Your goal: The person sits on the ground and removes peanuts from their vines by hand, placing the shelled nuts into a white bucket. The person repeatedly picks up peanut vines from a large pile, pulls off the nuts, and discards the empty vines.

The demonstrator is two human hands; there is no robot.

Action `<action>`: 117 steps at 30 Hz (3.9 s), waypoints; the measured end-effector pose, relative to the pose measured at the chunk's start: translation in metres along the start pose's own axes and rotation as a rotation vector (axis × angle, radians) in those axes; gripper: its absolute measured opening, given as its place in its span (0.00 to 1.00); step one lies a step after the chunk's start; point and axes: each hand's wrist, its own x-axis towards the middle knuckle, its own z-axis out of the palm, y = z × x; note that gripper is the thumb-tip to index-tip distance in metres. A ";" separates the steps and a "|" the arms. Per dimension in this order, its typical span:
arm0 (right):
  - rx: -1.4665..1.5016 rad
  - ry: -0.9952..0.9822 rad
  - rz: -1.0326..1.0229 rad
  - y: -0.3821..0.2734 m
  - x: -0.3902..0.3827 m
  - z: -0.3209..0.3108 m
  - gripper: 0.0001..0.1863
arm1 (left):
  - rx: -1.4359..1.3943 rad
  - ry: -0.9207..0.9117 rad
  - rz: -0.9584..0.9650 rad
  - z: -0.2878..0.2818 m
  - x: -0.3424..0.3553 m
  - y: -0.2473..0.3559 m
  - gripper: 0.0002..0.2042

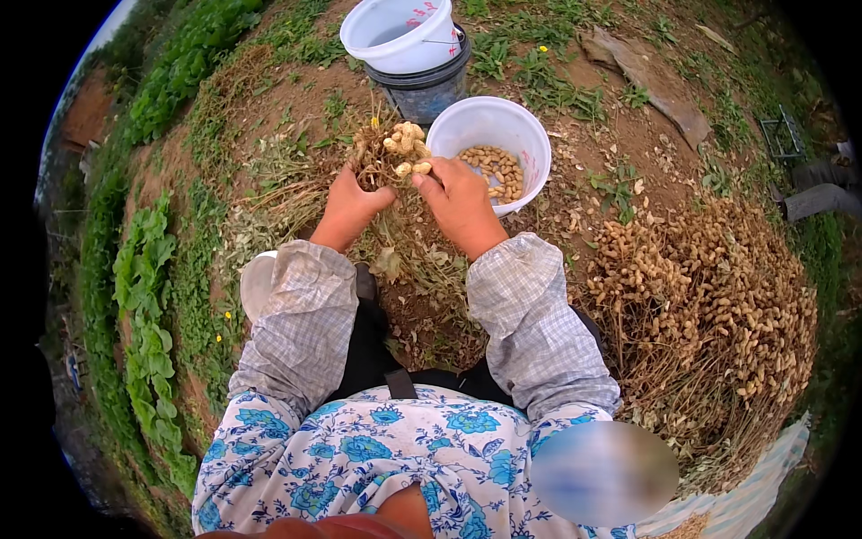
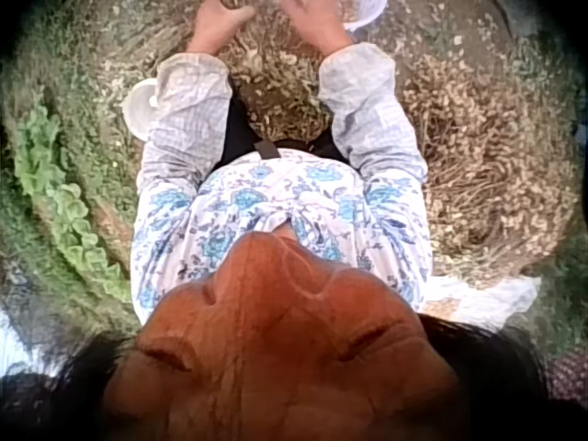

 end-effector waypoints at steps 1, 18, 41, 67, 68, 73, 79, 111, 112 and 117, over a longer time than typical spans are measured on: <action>0.045 -0.048 0.060 0.003 0.000 -0.002 0.12 | 0.012 0.006 0.017 -0.001 0.001 -0.002 0.29; -0.056 0.196 0.199 0.026 0.024 -0.054 0.19 | -0.137 0.113 -0.047 -0.028 0.016 -0.033 0.29; 0.237 -0.189 0.289 -0.039 0.008 -0.030 0.15 | -0.106 0.138 -0.052 -0.025 0.019 -0.045 0.27; 0.120 -0.372 0.206 -0.034 -0.011 0.007 0.11 | 0.010 0.081 0.200 -0.002 0.003 -0.008 0.30; 0.244 -0.408 0.288 -0.037 -0.010 0.005 0.12 | 0.024 0.101 0.224 0.000 0.002 -0.009 0.30; 0.663 -0.538 0.397 -0.078 -0.011 -0.031 0.12 | 0.136 0.214 0.274 -0.006 0.009 -0.024 0.31; -0.320 0.075 -0.058 0.006 0.007 -0.040 0.27 | -0.043 0.041 0.086 -0.024 0.011 -0.022 0.35; -0.129 -0.190 0.220 0.010 0.001 -0.021 0.25 | 0.264 0.220 0.349 -0.004 0.008 -0.019 0.28; 0.010 -0.135 0.218 0.003 0.002 -0.028 0.24 | 0.316 0.253 0.387 -0.004 0.007 -0.019 0.29; -0.024 -0.051 0.005 -0.032 0.001 -0.019 0.25 | 0.554 0.277 0.470 0.002 0.005 -0.025 0.31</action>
